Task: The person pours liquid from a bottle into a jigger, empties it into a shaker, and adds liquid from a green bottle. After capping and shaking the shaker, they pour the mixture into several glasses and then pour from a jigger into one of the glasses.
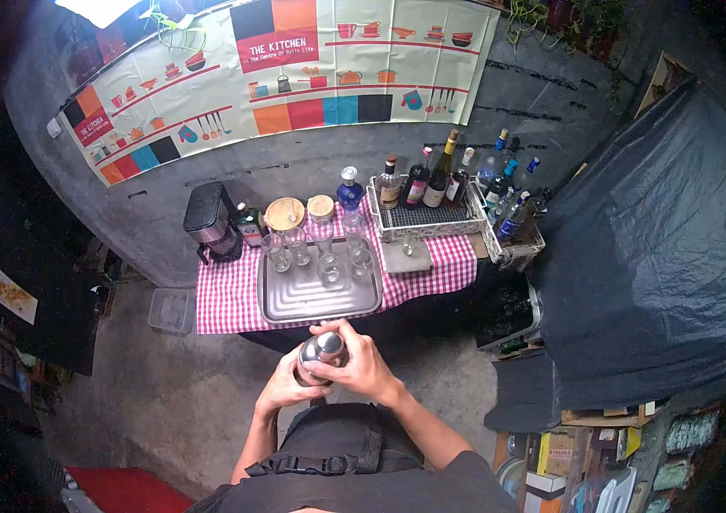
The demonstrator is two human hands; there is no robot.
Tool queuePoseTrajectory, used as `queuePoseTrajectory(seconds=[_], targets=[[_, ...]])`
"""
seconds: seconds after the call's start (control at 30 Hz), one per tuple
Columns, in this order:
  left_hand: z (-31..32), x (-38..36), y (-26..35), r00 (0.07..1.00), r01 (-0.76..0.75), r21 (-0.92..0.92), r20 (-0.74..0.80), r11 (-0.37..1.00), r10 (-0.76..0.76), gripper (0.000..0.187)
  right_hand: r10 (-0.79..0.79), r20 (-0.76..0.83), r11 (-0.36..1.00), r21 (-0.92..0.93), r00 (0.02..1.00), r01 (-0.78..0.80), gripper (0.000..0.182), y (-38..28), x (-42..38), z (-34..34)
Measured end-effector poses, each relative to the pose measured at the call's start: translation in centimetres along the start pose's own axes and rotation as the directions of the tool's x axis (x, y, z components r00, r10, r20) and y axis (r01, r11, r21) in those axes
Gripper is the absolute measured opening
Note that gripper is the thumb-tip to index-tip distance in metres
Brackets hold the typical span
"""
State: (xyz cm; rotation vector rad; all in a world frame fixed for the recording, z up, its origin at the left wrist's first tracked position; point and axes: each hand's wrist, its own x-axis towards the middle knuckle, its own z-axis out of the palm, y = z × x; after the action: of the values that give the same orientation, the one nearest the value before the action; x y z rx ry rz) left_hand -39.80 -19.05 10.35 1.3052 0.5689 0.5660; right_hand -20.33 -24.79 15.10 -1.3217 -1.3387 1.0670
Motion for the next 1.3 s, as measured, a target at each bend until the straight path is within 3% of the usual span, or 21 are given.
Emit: queuePoseTrajectory(seconds=[0.03, 0.1, 0.13, 0.17, 0.23, 0.3, 0.43, 0.5, 0.57, 0.7, 0.77, 0.9, 1.03, 1.07, 1.1, 1.17, 1.2, 1.23, 1.3], targets=[[0.1, 0.1, 0.0, 1.000, -0.002, 0.001, 0.001, 1.000, 0.002, 0.077, -0.002, -0.001, 1.000, -0.001, 1.000, 0.002, 0.062, -0.3, 0.0, 0.4], [0.3, 0.2, 0.5, 0.998, -0.058, -0.063, -0.002, 0.996, 0.058, 0.077, -0.301, 0.023, 0.938, -0.171, 0.953, 0.300, 0.061, -0.7, 0.2, 0.9], [-0.6, 0.1, 0.0, 0.997, -0.070, 0.034, 0.013, 0.997, 0.070, 0.078, -0.381, 0.102, 0.887, -0.238, 0.919, 0.395, 0.063, -0.7, 0.0, 0.7], [-1.3, 0.1, -0.4, 0.997, -0.070, 0.034, 0.013, 0.997, 0.069, 0.078, -0.386, 0.140, 0.897, -0.176, 0.912, 0.406, 0.065, -0.5, -0.5, 0.6], [-2.2, -0.1, -0.5, 0.981, -0.191, 0.269, 0.093, 0.944, 0.172, 0.080, -0.342, 0.127, 0.919, -0.163, 0.931, 0.360, 0.067, -0.6, -1.1, -0.1], [-1.9, -0.5, -0.5, 0.991, -0.136, 0.220, 0.050, 0.966, 0.128, 0.081, -0.201, 0.054, 0.972, -0.115, 0.978, 0.206, 0.068, 0.1, -0.9, -0.5], [-0.4, 0.0, -0.6, 0.998, -0.052, 0.087, 0.024, 0.995, 0.050, 0.083, -0.140, -0.035, 0.990, -0.026, 0.990, 0.139, 0.066, -0.3, -0.5, 0.8], [0.0, 0.2, -0.2, 0.991, -0.127, -0.016, 0.030, 0.992, 0.127, 0.083, -0.331, 0.057, 0.929, -0.152, 0.942, 0.336, 0.066, 0.1, -0.6, 1.3], [-0.6, -0.1, 0.3, 0.990, -0.130, 0.029, 0.060, 0.991, 0.128, 0.083, -0.346, 0.091, 0.928, -0.115, 0.934, 0.355, 0.065, -0.4, -1.4, 1.0], [-0.2, -0.4, -0.1, 0.997, -0.058, 0.171, 0.060, 0.984, 0.049, 0.080, -0.174, 0.003, 0.983, -0.054, 0.985, 0.174, 0.059, 0.7, -0.7, 0.0], [0.6, -0.2, -0.5, 1.000, -0.023, -0.035, 0.003, 0.999, 0.024, 0.080, 0.055, 0.003, 0.992, 0.111, 0.998, -0.055, 0.059, 0.4, -0.5, 0.7], [-0.7, -0.3, -0.2, 0.997, -0.075, 0.054, 0.028, 0.996, 0.073, 0.081, -0.376, 0.064, 0.924, -0.043, 0.924, 0.379, 0.064, 0.7, -0.6, 1.6], [-1.0, -0.3, -0.7, 0.995, -0.098, 0.208, 0.032, 0.973, 0.093, 0.079, -0.252, 0.042, 0.967, -0.016, 0.967, 0.252, 0.064, 1.9, -0.6, 0.2], [-0.4, -0.3, -0.8, 1.000, -0.031, 0.094, 0.003, 0.995, 0.031, 0.076, -0.205, 0.012, 0.979, -0.022, 0.979, 0.205, 0.063, 2.1, -0.2, 0.4], [-0.1, -0.2, -1.0, 1.000, -0.031, 0.093, 0.005, 0.995, 0.031, 0.076, -0.003, 0.026, 0.996, 0.088, 1.000, 0.001, 0.058, 1.0, -0.2, 0.7], [0.2, 0.0, -1.5, 1.000, -0.004, -0.097, -0.001, 0.995, 0.004, 0.075, -0.084, 0.022, 0.994, 0.064, 0.996, 0.083, 0.061, 0.2, -0.1, 1.6], [0.3, -0.1, -1.2, 0.999, -0.041, -0.158, -0.034, 0.987, 0.036, 0.077, -0.262, 0.054, 0.962, -0.066, 0.964, 0.265, 0.064, 0.3, 0.1, 2.0], [0.0, -0.1, -1.1, 0.999, -0.043, -0.155, -0.035, 0.987, 0.038, 0.077, -0.344, 0.130, 0.908, -0.204, 0.930, 0.365, 0.065, 0.2, -0.2, 1.7], [-0.9, -0.2, -1.0, 0.988, -0.149, 0.087, -0.023, 0.985, 0.152, 0.078, -0.322, 0.177, 0.894, -0.266, 0.930, 0.360, 0.065, -0.5, -0.9, 0.9]])
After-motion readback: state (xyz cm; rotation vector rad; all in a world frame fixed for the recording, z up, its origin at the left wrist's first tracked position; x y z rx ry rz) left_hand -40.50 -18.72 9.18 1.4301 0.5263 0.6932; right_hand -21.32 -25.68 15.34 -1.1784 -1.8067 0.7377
